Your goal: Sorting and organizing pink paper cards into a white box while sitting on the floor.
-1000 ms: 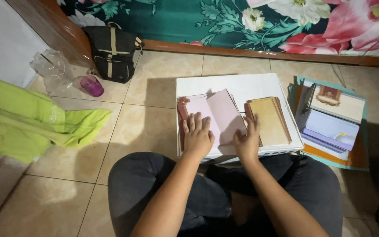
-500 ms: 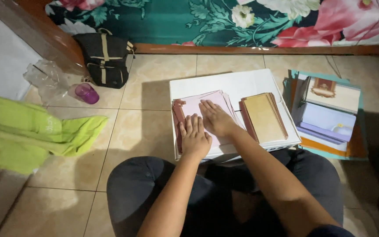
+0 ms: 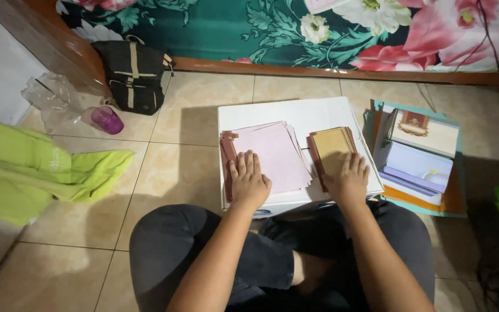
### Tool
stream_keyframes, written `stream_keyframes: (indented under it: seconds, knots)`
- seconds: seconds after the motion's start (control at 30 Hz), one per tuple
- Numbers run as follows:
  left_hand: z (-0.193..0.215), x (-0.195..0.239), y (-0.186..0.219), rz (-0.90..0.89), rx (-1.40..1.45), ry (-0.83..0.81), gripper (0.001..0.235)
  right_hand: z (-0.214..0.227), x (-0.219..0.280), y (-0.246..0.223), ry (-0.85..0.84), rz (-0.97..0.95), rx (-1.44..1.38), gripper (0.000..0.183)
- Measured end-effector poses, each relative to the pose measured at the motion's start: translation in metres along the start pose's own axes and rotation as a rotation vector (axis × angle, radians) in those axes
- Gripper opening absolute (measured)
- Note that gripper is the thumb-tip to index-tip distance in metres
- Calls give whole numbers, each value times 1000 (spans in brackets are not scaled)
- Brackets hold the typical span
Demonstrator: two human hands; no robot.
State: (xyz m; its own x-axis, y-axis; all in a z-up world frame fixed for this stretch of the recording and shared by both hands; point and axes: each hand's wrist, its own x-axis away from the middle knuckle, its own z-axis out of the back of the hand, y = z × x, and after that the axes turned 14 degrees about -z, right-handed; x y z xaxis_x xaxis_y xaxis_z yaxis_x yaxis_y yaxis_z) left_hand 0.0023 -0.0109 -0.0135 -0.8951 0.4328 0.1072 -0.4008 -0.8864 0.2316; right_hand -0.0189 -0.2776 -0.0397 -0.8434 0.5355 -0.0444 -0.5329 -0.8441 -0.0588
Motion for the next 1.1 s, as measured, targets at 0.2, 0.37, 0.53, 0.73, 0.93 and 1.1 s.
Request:
stream_keyframes:
  seconds: [0.2,0.37,0.53,0.73,0.93,1.1]
  knots:
    - [-1,-2,1,3,-4,19,70,-30,-13,-5,-96,-48,42,98]
    - [1,2,-2,-23,28,35,71,-20,-25,20,66,-36,-138,70]
    - [0,3,-6,-31,58,44,71,69,-12,36,182,-119,-350,35]
    - [-3,-2,-14,-66,145,561,53,126,54,-4,174,140,-1169,34]
    - [69,40,9,-162,251,1120,51,66,74,-83,-292,142,-1375,54]
    - [48,27,14,31,-32,658,46,27,50,-98,-487,58,-1196,43]
